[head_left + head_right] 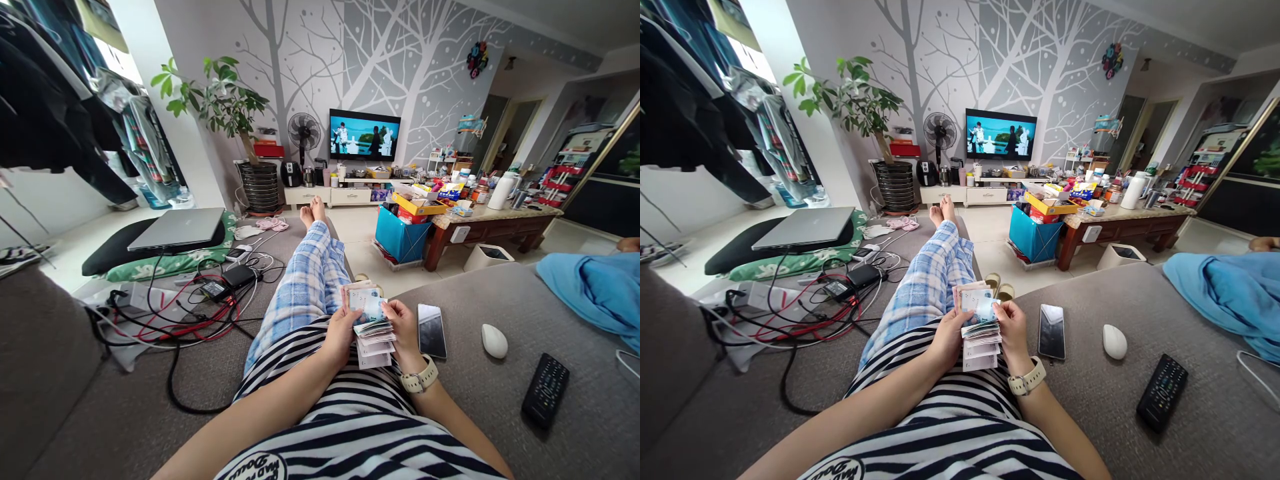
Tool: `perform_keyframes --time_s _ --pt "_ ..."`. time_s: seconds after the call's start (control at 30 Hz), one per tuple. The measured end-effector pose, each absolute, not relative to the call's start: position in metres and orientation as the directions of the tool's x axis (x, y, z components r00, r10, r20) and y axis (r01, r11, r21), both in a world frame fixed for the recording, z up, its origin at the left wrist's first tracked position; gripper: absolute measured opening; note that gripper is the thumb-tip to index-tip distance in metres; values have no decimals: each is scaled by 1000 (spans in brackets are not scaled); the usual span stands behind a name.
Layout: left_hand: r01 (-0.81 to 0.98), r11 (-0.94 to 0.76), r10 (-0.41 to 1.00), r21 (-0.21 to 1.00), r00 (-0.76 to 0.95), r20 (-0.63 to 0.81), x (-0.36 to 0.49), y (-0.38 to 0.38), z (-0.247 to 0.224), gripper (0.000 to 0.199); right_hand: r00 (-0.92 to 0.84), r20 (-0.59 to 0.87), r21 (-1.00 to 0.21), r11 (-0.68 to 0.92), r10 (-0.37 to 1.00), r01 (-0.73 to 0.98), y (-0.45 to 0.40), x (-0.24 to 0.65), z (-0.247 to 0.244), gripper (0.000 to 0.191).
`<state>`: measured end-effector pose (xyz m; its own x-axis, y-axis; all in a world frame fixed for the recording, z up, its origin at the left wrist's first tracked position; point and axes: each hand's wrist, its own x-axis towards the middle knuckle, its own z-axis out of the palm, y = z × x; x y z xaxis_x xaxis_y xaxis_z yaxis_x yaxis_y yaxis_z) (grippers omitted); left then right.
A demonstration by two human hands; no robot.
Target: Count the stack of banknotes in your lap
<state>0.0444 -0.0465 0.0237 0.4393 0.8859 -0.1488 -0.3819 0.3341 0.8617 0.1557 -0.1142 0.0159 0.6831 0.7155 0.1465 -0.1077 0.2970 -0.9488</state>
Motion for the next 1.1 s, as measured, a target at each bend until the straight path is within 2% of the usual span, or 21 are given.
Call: perform_keyframes --time_s 0.13,0.3,1.1 --pt "-380 423 824 822 539 -175 40 -50 28 7 689 142 -958 275 710 -86 -115 155 18 38" --pt "-397 427 838 813 512 -190 39 -50 30 16 676 142 -951 290 723 -110 -115 154 18 38" --pt "-383 374 849 845 508 -145 40 -48 32 20 623 220 -936 342 751 -83 -116 154 19 33"
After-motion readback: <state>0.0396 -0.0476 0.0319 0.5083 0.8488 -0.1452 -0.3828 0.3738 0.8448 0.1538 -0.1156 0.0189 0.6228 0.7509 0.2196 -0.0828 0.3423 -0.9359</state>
